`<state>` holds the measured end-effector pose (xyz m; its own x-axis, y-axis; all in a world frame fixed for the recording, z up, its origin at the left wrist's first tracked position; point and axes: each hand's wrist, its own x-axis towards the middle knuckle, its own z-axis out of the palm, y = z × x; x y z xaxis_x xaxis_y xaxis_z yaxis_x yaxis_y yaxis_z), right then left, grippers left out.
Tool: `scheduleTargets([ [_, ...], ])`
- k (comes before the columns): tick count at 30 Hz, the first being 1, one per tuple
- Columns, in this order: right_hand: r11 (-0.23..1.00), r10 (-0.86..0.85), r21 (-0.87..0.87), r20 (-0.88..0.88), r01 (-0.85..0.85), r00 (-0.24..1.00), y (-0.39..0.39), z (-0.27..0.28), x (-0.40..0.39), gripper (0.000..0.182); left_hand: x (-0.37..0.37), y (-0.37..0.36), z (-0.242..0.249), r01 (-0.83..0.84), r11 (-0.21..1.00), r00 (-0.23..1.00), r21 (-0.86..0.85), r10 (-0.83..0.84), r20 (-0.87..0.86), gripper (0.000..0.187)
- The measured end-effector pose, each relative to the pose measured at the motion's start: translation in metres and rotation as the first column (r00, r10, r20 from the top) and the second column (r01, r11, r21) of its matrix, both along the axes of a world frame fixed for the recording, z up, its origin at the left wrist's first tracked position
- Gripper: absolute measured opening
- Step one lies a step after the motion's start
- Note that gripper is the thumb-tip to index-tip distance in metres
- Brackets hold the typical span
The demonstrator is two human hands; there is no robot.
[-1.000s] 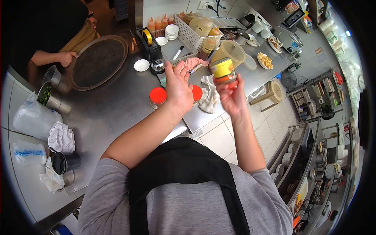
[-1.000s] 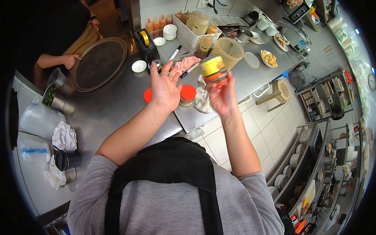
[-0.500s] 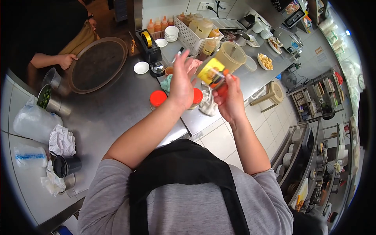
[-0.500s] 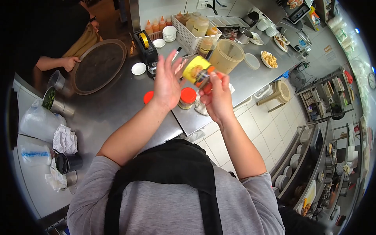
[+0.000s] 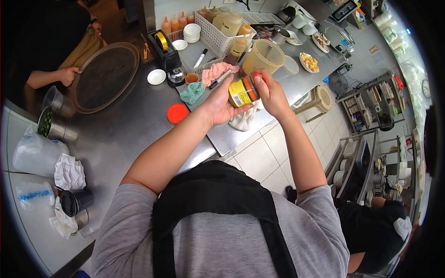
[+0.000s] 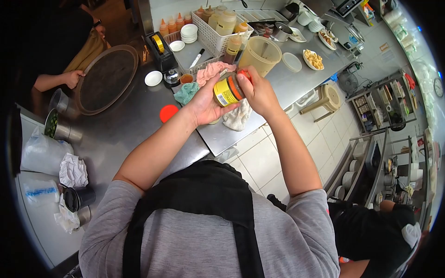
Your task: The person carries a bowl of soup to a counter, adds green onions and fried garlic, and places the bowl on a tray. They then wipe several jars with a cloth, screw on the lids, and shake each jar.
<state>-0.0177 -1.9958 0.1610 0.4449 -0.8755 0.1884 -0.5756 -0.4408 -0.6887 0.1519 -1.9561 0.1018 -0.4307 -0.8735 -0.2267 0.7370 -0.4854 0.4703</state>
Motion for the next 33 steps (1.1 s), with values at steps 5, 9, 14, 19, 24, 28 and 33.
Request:
scheduleTargets([
  [5, 0.982, -0.043, 0.187, 0.047, 0.034, 0.998, 0.002, 0.005, -0.008, 0.048, -0.005, -0.009, -0.034, 0.171, 0.983, 0.964, -0.06, -0.179, -0.198, 0.065],
  [9, 0.891, 0.066, -0.448, -0.031, -0.073, 0.997, 0.021, -0.024, -0.003, 0.093, -0.017, 0.005, -0.012, -0.053, 0.997, 0.981, 0.052, 0.062, -0.186, 0.07],
  [14, 0.9, 0.222, -0.433, 0.35, -0.053, 0.91, 0.012, -0.059, -0.007, 0.107, -0.018, 0.022, 0.001, -0.018, 0.998, 1.0, -0.066, 0.019, 0.024, 0.063],
  [19, 0.776, -0.469, 0.589, 0.778, -0.225, 0.418, -0.028, -0.112, -0.014, 0.077, -0.012, 0.027, 0.0, -0.378, 0.92, 0.792, -0.101, 0.378, 0.479, 0.07],
  [24, 0.772, -0.288, 0.504, 0.82, -0.386, 0.494, 0.003, -0.105, -0.023, 0.056, 0.005, 0.03, -0.022, -0.228, 0.72, 0.172, -0.655, 0.692, 0.701, 0.059],
  [28, 0.644, -0.543, 0.735, 0.636, -0.215, 0.549, -0.059, -0.138, -0.046, 0.074, -0.017, 0.051, -0.045, 0.285, 0.751, -0.358, -0.596, 0.66, 0.66, 0.057],
  [33, 0.775, -0.101, 0.432, 0.805, -0.462, 0.584, -0.022, -0.099, -0.044, 0.076, -0.002, 0.039, -0.058, 0.557, 0.693, -0.483, -0.458, 0.719, 0.501, 0.045],
])
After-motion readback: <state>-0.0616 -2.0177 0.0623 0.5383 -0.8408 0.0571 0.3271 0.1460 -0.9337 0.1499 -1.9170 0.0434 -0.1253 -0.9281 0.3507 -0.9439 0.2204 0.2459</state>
